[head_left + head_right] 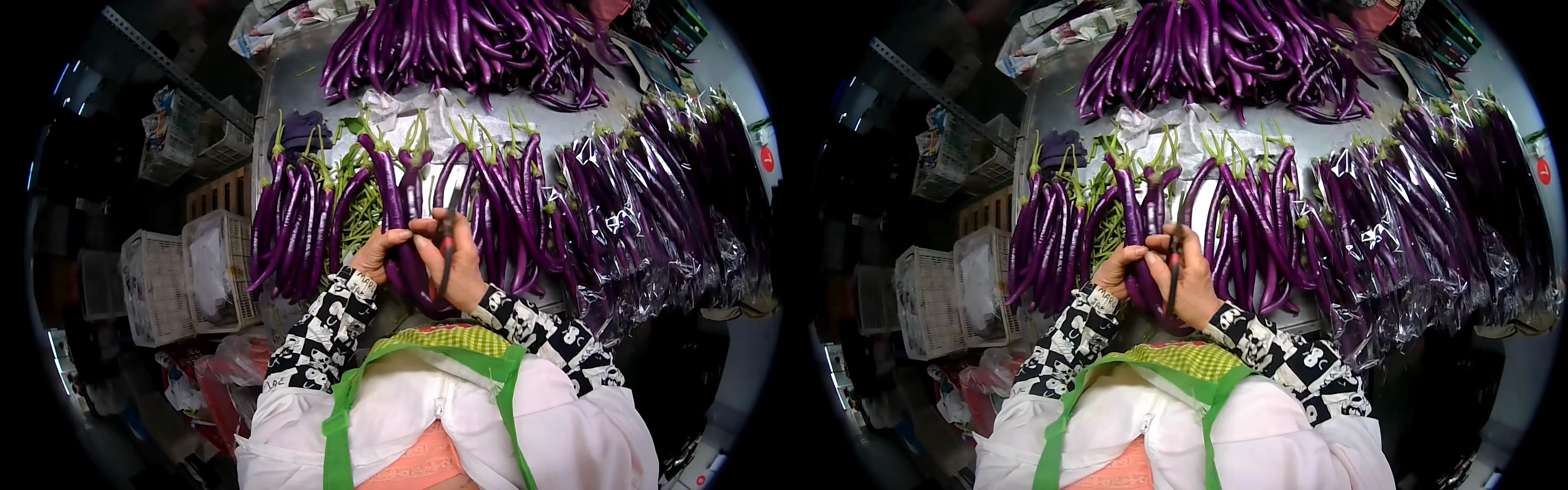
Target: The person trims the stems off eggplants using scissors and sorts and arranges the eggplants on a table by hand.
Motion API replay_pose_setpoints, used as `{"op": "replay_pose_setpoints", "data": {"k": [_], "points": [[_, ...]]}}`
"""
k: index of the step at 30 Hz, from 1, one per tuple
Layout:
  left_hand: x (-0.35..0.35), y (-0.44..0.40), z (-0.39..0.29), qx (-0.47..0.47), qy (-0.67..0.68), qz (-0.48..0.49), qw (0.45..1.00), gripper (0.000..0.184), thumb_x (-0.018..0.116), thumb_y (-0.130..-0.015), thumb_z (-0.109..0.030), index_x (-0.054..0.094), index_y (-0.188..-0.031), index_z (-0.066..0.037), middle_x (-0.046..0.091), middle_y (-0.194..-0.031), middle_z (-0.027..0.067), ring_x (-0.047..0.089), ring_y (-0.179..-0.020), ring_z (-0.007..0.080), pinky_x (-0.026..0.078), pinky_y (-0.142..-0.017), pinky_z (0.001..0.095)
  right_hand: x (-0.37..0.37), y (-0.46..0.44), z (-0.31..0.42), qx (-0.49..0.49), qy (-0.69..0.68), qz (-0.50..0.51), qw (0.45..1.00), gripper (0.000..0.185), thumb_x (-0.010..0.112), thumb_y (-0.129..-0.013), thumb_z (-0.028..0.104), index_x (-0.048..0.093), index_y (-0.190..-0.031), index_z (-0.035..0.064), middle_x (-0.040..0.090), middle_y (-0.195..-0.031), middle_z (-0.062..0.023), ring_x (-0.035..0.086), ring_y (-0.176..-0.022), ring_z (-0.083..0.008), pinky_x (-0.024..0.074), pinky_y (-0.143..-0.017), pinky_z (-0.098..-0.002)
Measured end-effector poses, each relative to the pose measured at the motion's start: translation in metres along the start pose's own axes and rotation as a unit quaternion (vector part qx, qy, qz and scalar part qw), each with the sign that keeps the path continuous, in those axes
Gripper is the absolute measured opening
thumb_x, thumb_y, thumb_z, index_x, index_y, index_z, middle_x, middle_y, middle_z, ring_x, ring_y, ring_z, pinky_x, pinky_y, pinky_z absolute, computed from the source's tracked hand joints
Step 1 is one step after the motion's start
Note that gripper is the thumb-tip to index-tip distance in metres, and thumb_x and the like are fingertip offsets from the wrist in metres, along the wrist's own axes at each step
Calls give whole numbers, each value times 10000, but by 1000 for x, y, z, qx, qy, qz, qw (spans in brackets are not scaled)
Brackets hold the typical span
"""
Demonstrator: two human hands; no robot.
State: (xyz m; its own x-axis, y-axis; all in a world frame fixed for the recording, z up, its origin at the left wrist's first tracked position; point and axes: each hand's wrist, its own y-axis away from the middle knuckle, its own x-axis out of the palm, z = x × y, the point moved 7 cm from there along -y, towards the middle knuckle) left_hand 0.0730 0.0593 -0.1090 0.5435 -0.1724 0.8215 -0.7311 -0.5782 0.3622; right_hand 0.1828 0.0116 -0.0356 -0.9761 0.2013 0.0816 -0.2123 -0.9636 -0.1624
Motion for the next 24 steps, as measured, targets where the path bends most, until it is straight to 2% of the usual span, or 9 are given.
{"op": "replay_pose_setpoints", "data": {"k": [2,3,6,9,13,16,19,20,24], "points": [[-3,8,-14,17,-33,-25,999,415,704,-791,-136,556,-1147,21,664,-1056,136,682,-844,227,591,-766,356,-10,-1,5,-9,-49,-16,999,397,628,-902,43,408,-1232,8,615,-998,-89,616,-854,-135,511,-742,-262],[-2,17,-22,31,-48,-30,998,476,711,-775,-145,523,-1179,23,654,-1077,142,681,-814,237,598,-730,365,-21,-3,10,-36,30,-45,998,365,635,-912,89,446,-1214,8,605,-926,-68,592,-792,-118,495,-693,-256],[2,45,-53,50,-155,-38,986,548,716,-750,-149,502,-1222,31,632,-1061,139,671,-816,236,604,-722,385,-40,-20,22,-6,172,33,985,442,688,-896,267,525,-1182,-27,573,-813,-60,549,-689,-118,477,-636,-275],[3,71,-74,36,-300,-71,951,710,794,-669,-191,469,-1270,5,635,-1044,109,661,-803,211,580,-711,350,-43,-25,21,-36,258,131,957,472,702,-877,309,541,-1160,-33,545,-737,-98,556,-655,-183,469,-620,-324],[-1,100,-81,13,-384,-90,919,745,837,-617,-216,500,-1246,-3,643,-1029,101,649,-785,199,554,-727,332,-37,-29,24,-33,291,192,937,456,685,-884,338,550,-1135,-18,537,-717,-107,548,-637,-203,461,-605,-341],[-1,114,-76,11,-399,-93,912,761,849,-610,-226,504,-1252,-6,651,-1029,98,646,-794,189,545,-729,324,-23,-29,16,50,243,270,930,393,652,-903,367,556,-1055,17,533,-735,-129,537,-644,-240,447,-613,-370],[-1,121,-69,30,-428,-98,898,779,858,-608,-231,499,-1262,-9,655,-1043,93,644,-826,177,545,-733,321,-10,-27,7,64,220,301,925,403,651,-901,385,553,-1039,20,532,-732,-136,536,-656,-270,452,-637,-382],[3,124,-67,5,-411,-111,905,729,844,-601,-165,528,-1241,-21,663,-1049,72,619,-968,159,492,-886,309,-8,-26,7,97,216,305,922,436,644,-901,407,547,-1047,8,541,-764,-145,543,-690,-288,457,-666,-391],[-11,131,-61,-4,-391,-125,912,726,840,-603,-152,528,-1245,-22,661,-1066,77,620,-990,161,488,-901,313,-1,-23,16,-8,222,278,935,476,632,-904,427,546,-1094,-1,553,-828,-156,569,-766,-313,459,-707,-400]]}}
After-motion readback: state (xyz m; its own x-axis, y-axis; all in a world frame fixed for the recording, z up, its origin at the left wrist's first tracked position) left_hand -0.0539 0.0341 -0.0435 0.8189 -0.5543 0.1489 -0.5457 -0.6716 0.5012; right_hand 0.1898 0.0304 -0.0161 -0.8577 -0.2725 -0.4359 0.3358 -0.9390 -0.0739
